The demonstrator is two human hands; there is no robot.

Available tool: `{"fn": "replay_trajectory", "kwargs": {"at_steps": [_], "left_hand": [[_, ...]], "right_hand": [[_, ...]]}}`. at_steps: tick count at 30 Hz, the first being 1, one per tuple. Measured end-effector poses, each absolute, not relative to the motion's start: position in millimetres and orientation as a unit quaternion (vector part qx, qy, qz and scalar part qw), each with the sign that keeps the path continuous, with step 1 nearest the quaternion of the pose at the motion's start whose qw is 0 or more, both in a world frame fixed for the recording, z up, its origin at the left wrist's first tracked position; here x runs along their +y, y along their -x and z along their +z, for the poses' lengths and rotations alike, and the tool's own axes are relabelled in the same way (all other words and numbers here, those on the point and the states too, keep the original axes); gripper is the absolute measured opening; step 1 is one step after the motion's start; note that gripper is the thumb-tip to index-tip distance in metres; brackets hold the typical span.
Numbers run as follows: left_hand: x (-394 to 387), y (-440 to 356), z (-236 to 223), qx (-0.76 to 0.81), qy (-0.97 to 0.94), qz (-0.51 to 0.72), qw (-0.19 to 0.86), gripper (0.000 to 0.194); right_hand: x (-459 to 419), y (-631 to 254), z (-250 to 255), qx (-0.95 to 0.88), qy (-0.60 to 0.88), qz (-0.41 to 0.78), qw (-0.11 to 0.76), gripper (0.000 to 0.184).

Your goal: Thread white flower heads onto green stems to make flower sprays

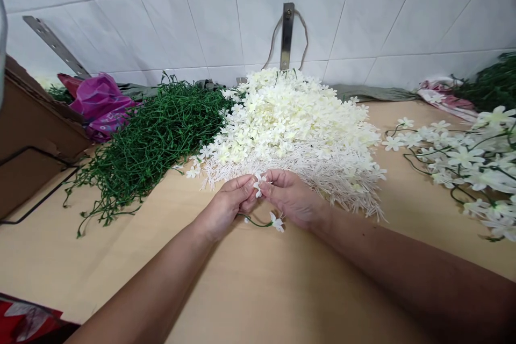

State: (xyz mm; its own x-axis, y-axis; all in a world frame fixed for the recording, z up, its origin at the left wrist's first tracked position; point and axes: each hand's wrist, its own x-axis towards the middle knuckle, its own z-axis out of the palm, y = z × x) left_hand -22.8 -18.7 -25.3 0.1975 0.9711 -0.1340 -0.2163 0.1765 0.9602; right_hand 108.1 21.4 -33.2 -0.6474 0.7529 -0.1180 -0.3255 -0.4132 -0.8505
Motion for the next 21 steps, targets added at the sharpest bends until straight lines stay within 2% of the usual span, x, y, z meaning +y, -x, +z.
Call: {"fn": "replay_trajectory", "kwargs": {"at_steps": [12, 16, 21], "left_hand": [[-20, 14, -16, 0.485, -0.420, 0.463, 0.612, 0.035], [-17, 15, -17, 0.464, -0.408, 0.471, 0.629, 0.032], [-15, 21, -18, 0.462, -0.402, 0.481, 0.627, 0.031]], "right_hand": [[21, -103, -39, -0.483, 0.263, 0.748, 0.371, 0.034], [28, -108, -36, -0.454, 0.262, 0.779, 0.343, 0.032], [31, -115, -31, -0.440, 0.208, 0.817, 0.308, 0.019]]}}
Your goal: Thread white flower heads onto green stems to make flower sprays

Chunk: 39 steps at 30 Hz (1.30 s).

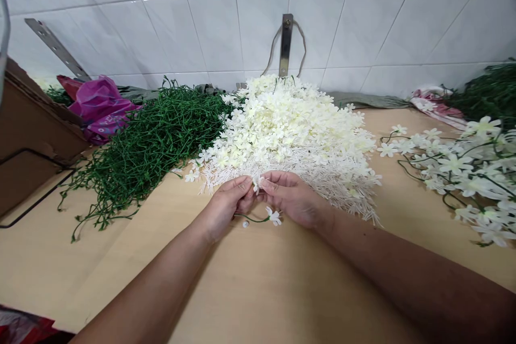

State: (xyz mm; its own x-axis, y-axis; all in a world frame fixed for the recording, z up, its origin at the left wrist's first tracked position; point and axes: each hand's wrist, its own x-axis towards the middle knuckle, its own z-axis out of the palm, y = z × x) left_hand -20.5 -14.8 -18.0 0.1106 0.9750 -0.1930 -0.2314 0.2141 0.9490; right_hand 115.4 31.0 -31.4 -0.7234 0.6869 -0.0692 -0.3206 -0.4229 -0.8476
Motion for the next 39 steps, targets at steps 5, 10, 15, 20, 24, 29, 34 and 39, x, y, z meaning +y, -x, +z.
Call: {"fn": "replay_trajectory", "kwargs": {"at_steps": [5, 10, 15, 20, 24, 29, 34, 39], "left_hand": [[-15, 22, -18, 0.462, -0.420, 0.481, 0.616, 0.033], [-15, 21, -19, 0.457, -0.438, 0.471, 0.615, 0.035], [-15, 23, -19, 0.442, -0.444, 0.465, 0.625, 0.033], [-16, 25, -17, 0.432, -0.447, 0.455, 0.638, 0.033], [-16, 25, -17, 0.424, -0.449, 0.452, 0.644, 0.032], [-15, 29, -18, 0.410, -0.468, 0.433, 0.652, 0.031], [-14, 32, -20, 0.421, -0.489, 0.420, 0.638, 0.032], [-15, 31, -19, 0.428, -0.505, 0.416, 0.623, 0.033]], "right_hand": [[29, -116, -27, -0.431, 0.226, 0.816, 0.311, 0.015], [28, -114, -28, -0.438, 0.263, 0.799, 0.318, 0.016], [30, -113, -29, -0.426, 0.269, 0.798, 0.330, 0.015], [30, -113, -28, -0.418, 0.266, 0.807, 0.322, 0.012], [30, -114, -28, -0.440, 0.267, 0.795, 0.321, 0.011], [29, -114, -29, -0.439, 0.272, 0.796, 0.317, 0.013], [26, -113, -27, -0.440, 0.326, 0.779, 0.306, 0.014], [25, -112, -28, -0.446, 0.329, 0.768, 0.320, 0.015]]}}
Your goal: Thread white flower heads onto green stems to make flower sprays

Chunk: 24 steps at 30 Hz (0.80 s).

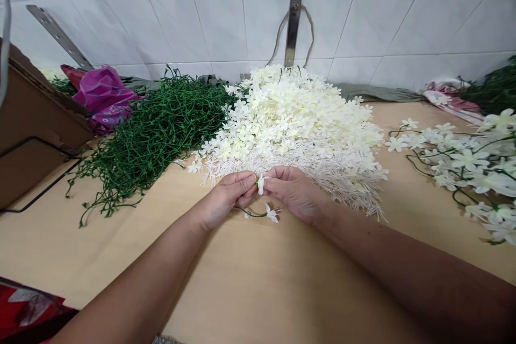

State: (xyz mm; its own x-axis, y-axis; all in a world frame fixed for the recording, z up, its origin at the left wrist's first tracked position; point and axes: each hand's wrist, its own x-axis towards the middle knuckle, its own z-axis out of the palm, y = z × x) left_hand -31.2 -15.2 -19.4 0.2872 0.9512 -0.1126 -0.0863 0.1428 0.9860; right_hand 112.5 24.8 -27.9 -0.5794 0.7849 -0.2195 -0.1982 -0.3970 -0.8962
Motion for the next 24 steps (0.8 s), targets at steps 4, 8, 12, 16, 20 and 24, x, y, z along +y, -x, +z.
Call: {"fn": "replay_trajectory", "kwargs": {"at_steps": [4, 8, 12, 16, 20, 24], "left_hand": [[-16, 31, -19, 0.429, -0.511, 0.413, 0.620, 0.033], [-17, 31, -20, 0.428, -0.509, 0.414, 0.622, 0.034], [-17, 30, -20, 0.431, -0.506, 0.413, 0.622, 0.034], [-17, 27, -18, 0.454, -0.504, 0.417, 0.605, 0.035], [-18, 23, -17, 0.487, -0.507, 0.412, 0.579, 0.039], [-17, 18, -17, 0.521, -0.513, 0.409, 0.545, 0.040]], "right_hand": [[23, -112, -30, -0.446, 0.319, 0.769, 0.329, 0.016], [22, -110, -32, -0.440, 0.334, 0.764, 0.333, 0.016], [21, -108, -31, -0.457, 0.354, 0.742, 0.339, 0.015], [19, -108, -28, -0.459, 0.363, 0.743, 0.325, 0.015], [16, -108, -26, -0.474, 0.379, 0.722, 0.332, 0.014], [18, -109, -28, -0.488, 0.397, 0.703, 0.332, 0.010]]}}
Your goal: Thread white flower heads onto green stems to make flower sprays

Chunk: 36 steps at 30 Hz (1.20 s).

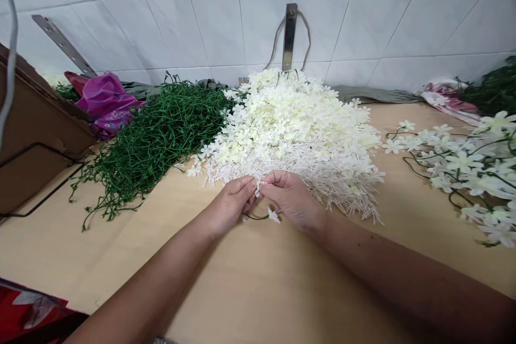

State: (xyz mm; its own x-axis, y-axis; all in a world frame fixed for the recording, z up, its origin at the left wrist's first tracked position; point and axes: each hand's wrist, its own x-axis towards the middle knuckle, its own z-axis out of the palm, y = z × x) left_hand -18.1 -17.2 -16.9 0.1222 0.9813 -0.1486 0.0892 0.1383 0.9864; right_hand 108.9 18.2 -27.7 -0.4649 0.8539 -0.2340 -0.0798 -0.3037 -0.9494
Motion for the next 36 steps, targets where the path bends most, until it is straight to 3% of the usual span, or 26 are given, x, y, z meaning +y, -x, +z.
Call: {"fn": "replay_trajectory", "kwargs": {"at_steps": [6, 12, 17, 27, 36], "left_hand": [[-16, 20, -17, 0.548, -0.519, 0.390, 0.527, 0.040], [-16, 28, -12, 0.585, -0.599, 0.353, 0.417, 0.041], [-15, 33, -11, 0.572, -0.628, 0.355, 0.391, 0.029], [-16, 29, -22, 0.549, -0.555, 0.401, 0.479, 0.023], [-17, 30, -33, 0.557, -0.586, 0.380, 0.449, 0.027]], "right_hand": [[23, -108, -31, -0.504, 0.375, 0.700, 0.339, 0.008], [25, -105, -30, -0.501, 0.371, 0.700, 0.348, 0.010], [27, -105, -31, -0.475, 0.373, 0.721, 0.339, 0.012], [25, -109, -31, -0.552, 0.392, 0.670, 0.305, 0.006], [22, -106, -31, -0.575, 0.398, 0.644, 0.311, 0.005]]}}
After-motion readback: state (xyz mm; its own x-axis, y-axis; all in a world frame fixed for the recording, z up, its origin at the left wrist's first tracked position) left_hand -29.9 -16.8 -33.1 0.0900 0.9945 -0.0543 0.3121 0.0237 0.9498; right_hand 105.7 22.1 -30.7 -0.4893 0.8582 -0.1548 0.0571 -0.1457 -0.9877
